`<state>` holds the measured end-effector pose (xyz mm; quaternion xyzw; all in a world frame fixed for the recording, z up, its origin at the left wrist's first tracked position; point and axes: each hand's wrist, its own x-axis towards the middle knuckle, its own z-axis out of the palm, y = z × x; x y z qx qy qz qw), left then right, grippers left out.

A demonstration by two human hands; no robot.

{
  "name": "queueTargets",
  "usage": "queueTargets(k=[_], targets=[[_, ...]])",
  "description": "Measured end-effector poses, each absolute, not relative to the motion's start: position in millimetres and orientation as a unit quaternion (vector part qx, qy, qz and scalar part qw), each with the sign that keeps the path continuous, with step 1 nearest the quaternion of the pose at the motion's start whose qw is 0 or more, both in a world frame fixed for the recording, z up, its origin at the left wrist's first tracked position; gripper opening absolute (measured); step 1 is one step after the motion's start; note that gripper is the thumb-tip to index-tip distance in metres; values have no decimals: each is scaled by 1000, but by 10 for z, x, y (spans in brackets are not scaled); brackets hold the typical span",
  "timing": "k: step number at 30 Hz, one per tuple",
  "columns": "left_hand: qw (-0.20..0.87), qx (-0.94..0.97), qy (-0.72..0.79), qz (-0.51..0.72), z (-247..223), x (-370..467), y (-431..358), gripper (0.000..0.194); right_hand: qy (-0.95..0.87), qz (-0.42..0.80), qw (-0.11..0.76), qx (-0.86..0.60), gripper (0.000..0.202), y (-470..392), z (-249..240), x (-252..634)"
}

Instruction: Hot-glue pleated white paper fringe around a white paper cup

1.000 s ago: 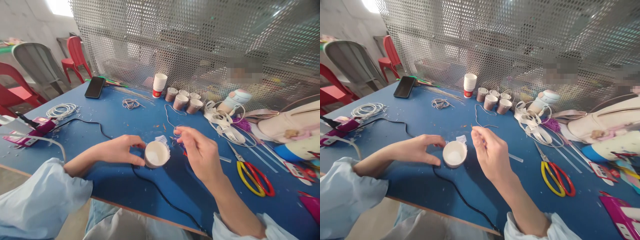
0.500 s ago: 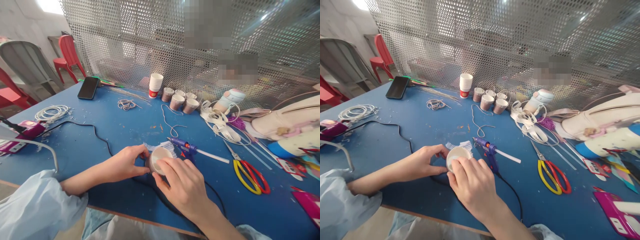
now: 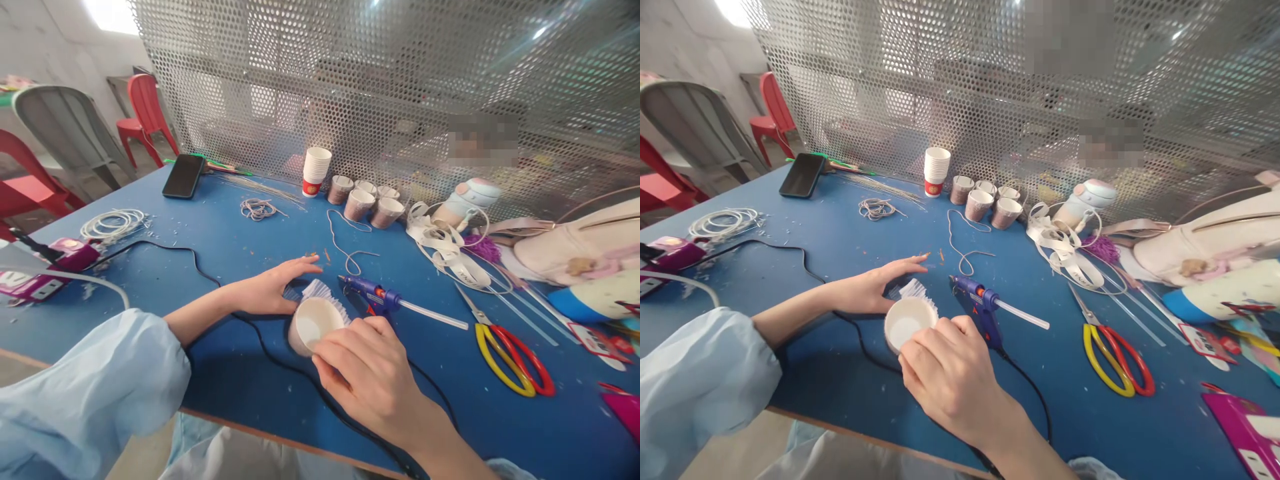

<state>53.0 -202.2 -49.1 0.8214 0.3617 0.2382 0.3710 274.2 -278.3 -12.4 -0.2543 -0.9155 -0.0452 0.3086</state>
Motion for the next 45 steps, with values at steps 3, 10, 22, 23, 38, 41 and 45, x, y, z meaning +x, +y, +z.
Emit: queueTargets(k=[3,10,22,23,38,41,45], targets=[[444,796,338,236,-441,529,-1991,29,-917,-31,305,-256,12,-2774,-141,2762],[583,677,335,299,-417,553,-2031,30,-918,-22,306,-250,11,-2759,-137,2806],[630,591,401,305,-323,482,-2065,17,-914,-19,306,-264,12,-2751,-134,2822],[639,577,402,311,-317,475,-2071,18,-915,-20,303,-265,12,-2750,-135,2824],[669,509,335,426,-236,607,-2160,19,-920,-28,294,-259,9,-2724,-144,2830],[634,555,349,410,-238,599,-2167,11,-922,-31,292,-254,9,-2723,-144,2827],[550,658,342,384,-239,597,-2185,15,-923,-30,294,-247,8,-2721,-159,2824]])
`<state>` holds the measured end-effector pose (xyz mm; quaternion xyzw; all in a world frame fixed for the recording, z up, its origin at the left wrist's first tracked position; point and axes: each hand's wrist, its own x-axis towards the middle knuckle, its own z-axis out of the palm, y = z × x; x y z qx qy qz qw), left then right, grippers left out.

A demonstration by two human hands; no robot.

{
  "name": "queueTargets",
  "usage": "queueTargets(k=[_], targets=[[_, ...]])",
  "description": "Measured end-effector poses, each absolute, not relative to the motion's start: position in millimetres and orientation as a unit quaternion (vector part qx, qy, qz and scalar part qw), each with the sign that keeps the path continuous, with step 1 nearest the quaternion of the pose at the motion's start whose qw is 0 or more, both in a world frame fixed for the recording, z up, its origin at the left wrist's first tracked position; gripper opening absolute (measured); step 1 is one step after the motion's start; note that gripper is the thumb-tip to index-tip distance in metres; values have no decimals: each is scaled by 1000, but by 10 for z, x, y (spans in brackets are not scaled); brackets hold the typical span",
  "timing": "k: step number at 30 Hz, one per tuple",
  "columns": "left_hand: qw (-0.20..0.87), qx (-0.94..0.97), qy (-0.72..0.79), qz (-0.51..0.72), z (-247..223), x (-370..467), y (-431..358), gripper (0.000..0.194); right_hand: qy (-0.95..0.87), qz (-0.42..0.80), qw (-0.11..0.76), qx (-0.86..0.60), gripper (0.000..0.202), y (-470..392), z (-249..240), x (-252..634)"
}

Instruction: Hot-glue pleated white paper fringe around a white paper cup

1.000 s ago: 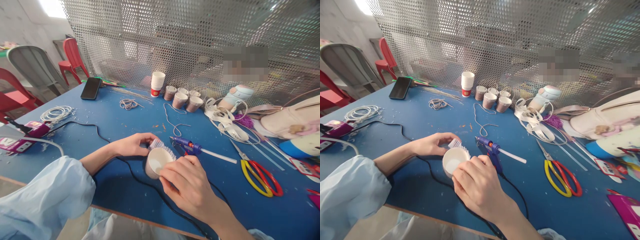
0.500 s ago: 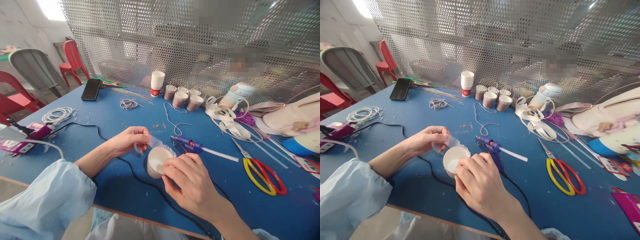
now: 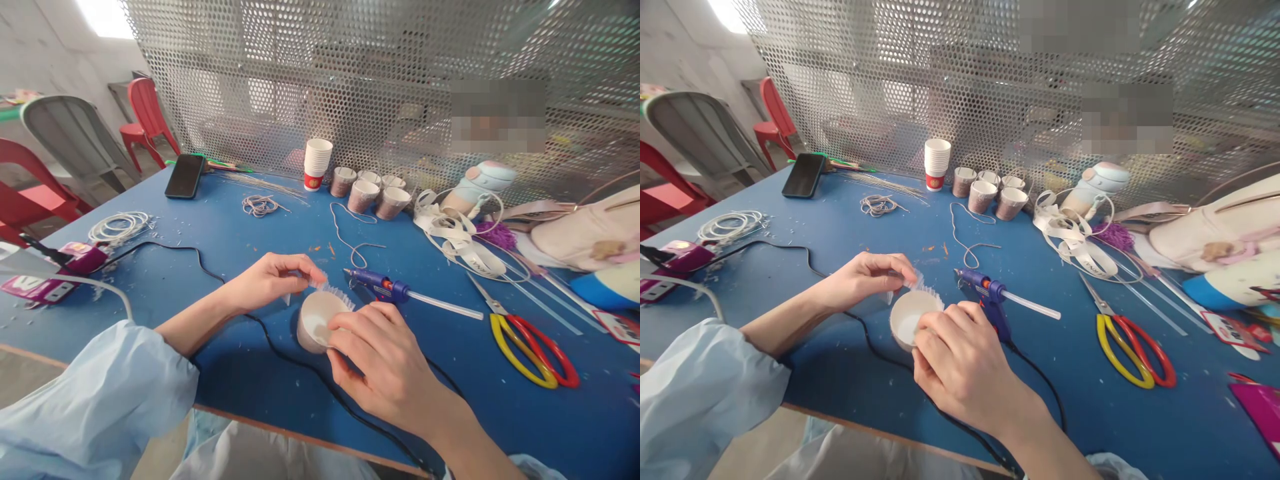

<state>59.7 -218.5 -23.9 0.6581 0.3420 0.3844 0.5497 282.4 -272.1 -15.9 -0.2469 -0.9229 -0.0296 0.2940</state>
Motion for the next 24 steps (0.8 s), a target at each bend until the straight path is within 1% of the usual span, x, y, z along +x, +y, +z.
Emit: queueTargets(k=[3,6,13,17,21,24], targets=[[512,696,316,391,-262,618,-2203,20,-924,-25,290,-247,8,-2716,-165,2828],[500,696,315,408,-299,655,-2214,18,-926,-26,286,-246,9,-2714,-155,2832],[525,650,359,415,-325,738,-2236,14,-931,-37,285,-226,10,-2719,-146,2837],[543,621,381,418,-326,763,-2252,14,-935,-51,270,-224,9,-2721,-151,2848],[553,611,385,415,-323,762,-2264,15,-930,-61,289,-218,30,-2792,-72,2929],[523,646,379,407,-305,747,-2273,13,-921,-39,316,-222,29,-2879,12,3086]])
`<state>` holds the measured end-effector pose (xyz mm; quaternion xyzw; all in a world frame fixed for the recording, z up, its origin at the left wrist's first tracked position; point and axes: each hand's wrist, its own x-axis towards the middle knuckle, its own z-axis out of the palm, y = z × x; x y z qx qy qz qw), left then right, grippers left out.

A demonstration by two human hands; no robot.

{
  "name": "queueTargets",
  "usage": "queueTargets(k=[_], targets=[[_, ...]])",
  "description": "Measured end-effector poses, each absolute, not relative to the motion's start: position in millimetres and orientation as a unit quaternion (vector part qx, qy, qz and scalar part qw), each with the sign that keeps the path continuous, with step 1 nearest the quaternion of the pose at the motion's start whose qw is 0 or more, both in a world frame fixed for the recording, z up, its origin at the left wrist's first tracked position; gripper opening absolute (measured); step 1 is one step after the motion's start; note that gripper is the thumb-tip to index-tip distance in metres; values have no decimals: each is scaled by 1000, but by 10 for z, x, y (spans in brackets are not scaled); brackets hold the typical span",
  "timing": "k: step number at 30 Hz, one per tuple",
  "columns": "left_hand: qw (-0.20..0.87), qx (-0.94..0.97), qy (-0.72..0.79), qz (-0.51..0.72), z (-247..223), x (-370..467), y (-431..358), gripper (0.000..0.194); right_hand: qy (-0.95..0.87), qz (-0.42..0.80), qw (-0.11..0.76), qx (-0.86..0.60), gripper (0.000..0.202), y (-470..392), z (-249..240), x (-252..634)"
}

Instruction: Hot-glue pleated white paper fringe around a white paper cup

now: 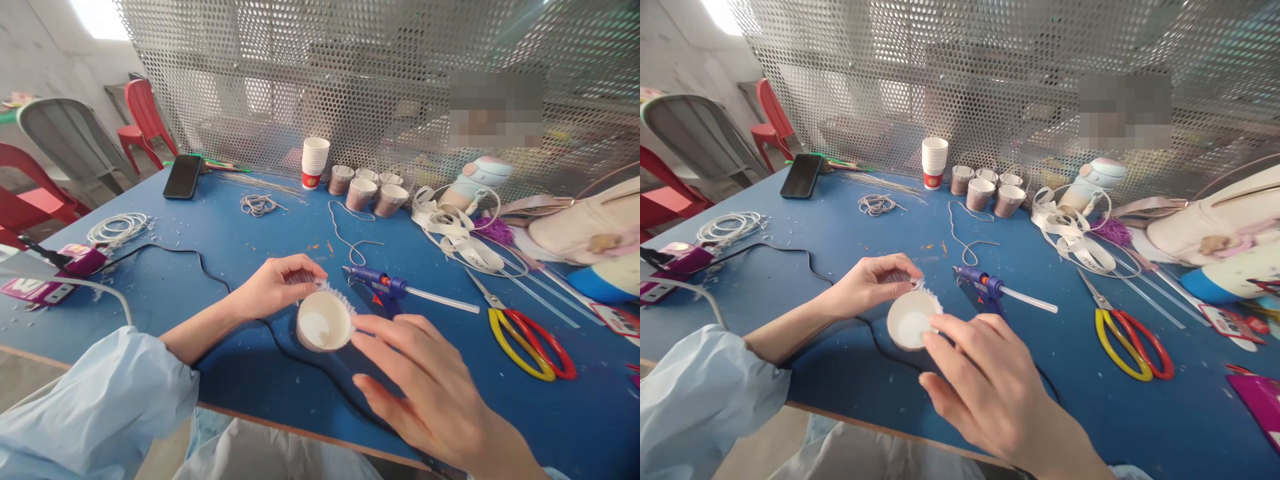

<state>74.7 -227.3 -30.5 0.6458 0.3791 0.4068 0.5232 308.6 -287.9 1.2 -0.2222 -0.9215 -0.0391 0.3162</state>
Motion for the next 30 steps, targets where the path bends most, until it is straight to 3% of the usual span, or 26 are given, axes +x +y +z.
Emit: queueTargets(k=[6,11,15,20,30], targets=[[363,747,383,405,-243,701,-2284,3,-861,16,290,-417,7,-2788,-63,3610],[362,760,382,381,-220,658,-2285,4,-744,119,161,-638,36,-2454,-258,3829],[360,772,360,380,-237,614,-2276,6,-720,279,148,-618,46,-2295,-312,3715],[306,837,292,347,-224,547,-2248,22,-687,373,185,-595,45,-2223,-387,3584],[366,837,263,310,-138,485,-2200,20,-678,360,220,-602,36,-2132,-563,3481]])
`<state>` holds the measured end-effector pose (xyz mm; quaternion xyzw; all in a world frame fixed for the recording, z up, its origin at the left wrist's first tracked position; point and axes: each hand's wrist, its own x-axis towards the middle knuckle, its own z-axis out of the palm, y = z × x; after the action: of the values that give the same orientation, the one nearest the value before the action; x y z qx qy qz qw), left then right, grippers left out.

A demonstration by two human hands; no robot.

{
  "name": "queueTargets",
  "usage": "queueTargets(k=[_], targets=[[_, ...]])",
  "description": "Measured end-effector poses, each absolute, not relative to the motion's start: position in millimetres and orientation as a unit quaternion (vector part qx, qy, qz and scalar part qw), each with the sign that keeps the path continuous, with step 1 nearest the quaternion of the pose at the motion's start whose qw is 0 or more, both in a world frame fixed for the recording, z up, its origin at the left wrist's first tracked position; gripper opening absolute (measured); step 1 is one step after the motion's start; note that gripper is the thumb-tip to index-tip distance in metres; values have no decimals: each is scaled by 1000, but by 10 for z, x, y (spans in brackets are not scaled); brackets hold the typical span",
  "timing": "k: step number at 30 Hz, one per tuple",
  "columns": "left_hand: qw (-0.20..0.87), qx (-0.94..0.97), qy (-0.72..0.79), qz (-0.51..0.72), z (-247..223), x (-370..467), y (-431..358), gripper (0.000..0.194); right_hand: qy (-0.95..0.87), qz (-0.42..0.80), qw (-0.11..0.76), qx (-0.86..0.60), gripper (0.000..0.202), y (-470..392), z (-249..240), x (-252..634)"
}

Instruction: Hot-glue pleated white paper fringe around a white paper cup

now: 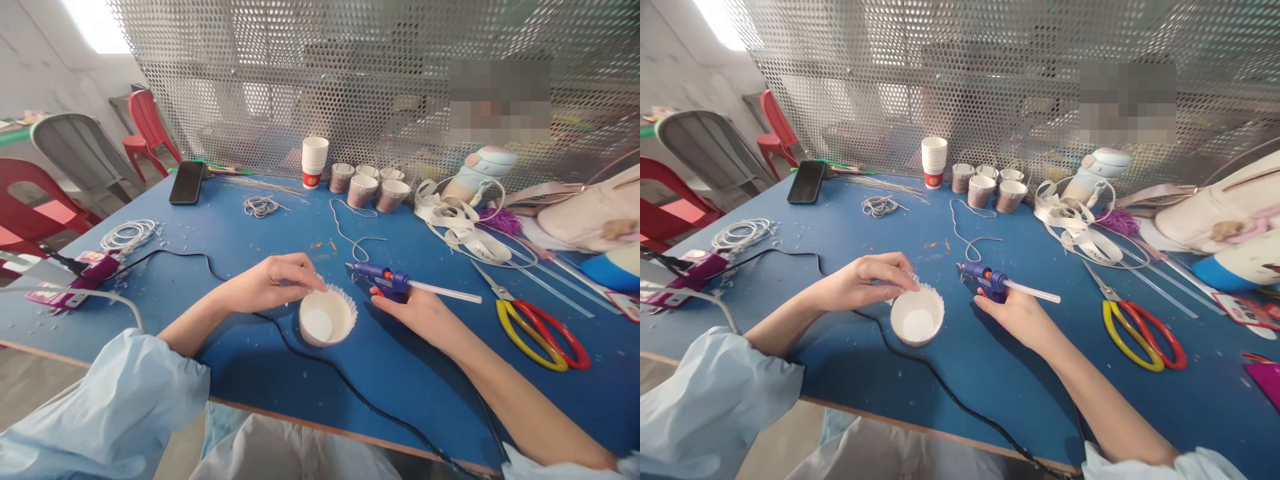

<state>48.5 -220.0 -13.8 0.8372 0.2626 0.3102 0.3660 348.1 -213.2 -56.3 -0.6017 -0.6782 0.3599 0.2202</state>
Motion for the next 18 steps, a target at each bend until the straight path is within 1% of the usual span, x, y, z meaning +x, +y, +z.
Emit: queueTargets(k=[3,6,10,13,18], targets=[[367,835,278,303,-137,493,-2188,15,-695,332,223,-597,33,-2120,-534,3437],[375,828,294,296,-125,497,-2173,13,-673,339,240,-612,30,-2141,-438,3419],[436,804,310,258,-81,516,-2132,13,-660,347,272,-609,25,-2288,-180,3463],[495,779,307,235,-63,566,-2080,11,-683,333,302,-575,22,-2473,13,3509],[540,746,313,232,-115,663,-1998,11,-732,311,343,-501,17,-2775,134,3490]])
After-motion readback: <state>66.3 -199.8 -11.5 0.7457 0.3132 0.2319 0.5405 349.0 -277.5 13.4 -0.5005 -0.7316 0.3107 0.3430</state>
